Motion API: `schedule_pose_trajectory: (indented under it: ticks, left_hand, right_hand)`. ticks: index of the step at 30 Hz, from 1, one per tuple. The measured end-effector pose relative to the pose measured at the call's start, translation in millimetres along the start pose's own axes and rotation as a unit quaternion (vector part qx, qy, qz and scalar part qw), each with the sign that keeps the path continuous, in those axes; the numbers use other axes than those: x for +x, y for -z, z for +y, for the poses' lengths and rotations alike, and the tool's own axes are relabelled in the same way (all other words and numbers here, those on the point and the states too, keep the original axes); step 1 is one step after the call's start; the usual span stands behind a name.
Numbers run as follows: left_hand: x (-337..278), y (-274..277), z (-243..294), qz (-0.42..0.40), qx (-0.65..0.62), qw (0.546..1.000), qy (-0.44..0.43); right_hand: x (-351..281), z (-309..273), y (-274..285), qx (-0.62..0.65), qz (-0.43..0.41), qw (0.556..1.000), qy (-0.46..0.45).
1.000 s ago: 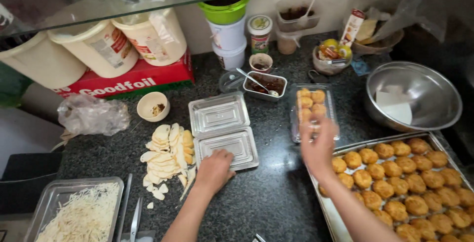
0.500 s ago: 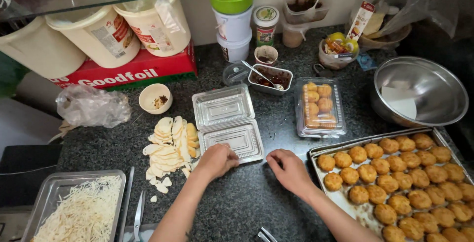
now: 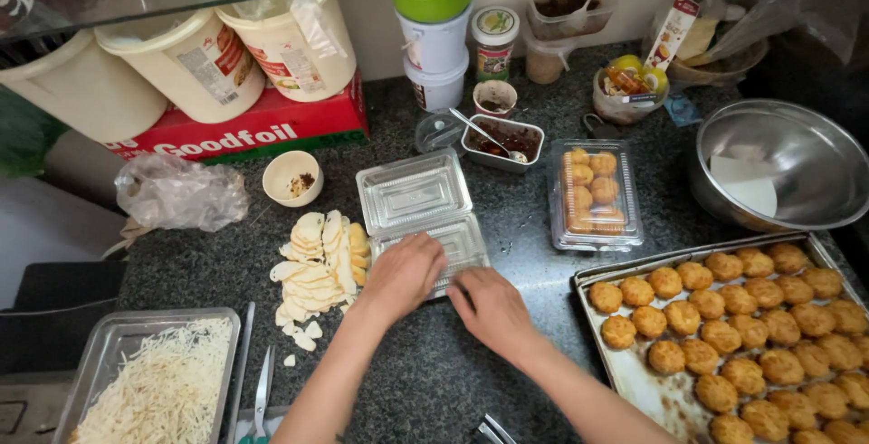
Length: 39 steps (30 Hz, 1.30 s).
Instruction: Packaging small round baked items from a large baking tray into individual plastic containers and securing them with a stapler.
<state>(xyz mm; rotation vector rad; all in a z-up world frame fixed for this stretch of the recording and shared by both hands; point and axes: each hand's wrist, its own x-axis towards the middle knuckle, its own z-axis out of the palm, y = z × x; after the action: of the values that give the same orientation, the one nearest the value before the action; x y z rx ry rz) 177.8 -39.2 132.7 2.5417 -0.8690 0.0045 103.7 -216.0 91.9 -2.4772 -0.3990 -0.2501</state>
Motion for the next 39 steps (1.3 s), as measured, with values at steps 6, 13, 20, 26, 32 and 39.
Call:
schedule_pose_trajectory:
  ticks: [6,13,20,26,32,39]
  left_hand:
    - [4,5,2,0.004,-0.034,0.999,0.035]
    - [18,25,7,0.002,-0.116,0.983,0.144]
    - [26,32,22,0.030,-0.044,0.990,0.134]
    - [19,58,29,0.173,-0.025,0.984,0.025]
    - [-18,99,66,0.347,-0.004,0.938,0.003]
    - [-106,64,91,0.278,-0.136,0.946,0.097]
  right_hand:
    - [1,-20,20,0.022,0.153,0.985,0.075]
    - [-7,-2,5,-0.098,0.100,0.984,0.107]
    - [0,23,-35,-0.115,-0.081,0.988,0.056]
    - [12,-1,-21,-0.199,-0.183,0.963,0.011]
    - [14,7,-10,-0.080,-0.221,0.972,-0.026]
    - [-100,-4,-23,-0.028,-0.168,0.983,-0.063]
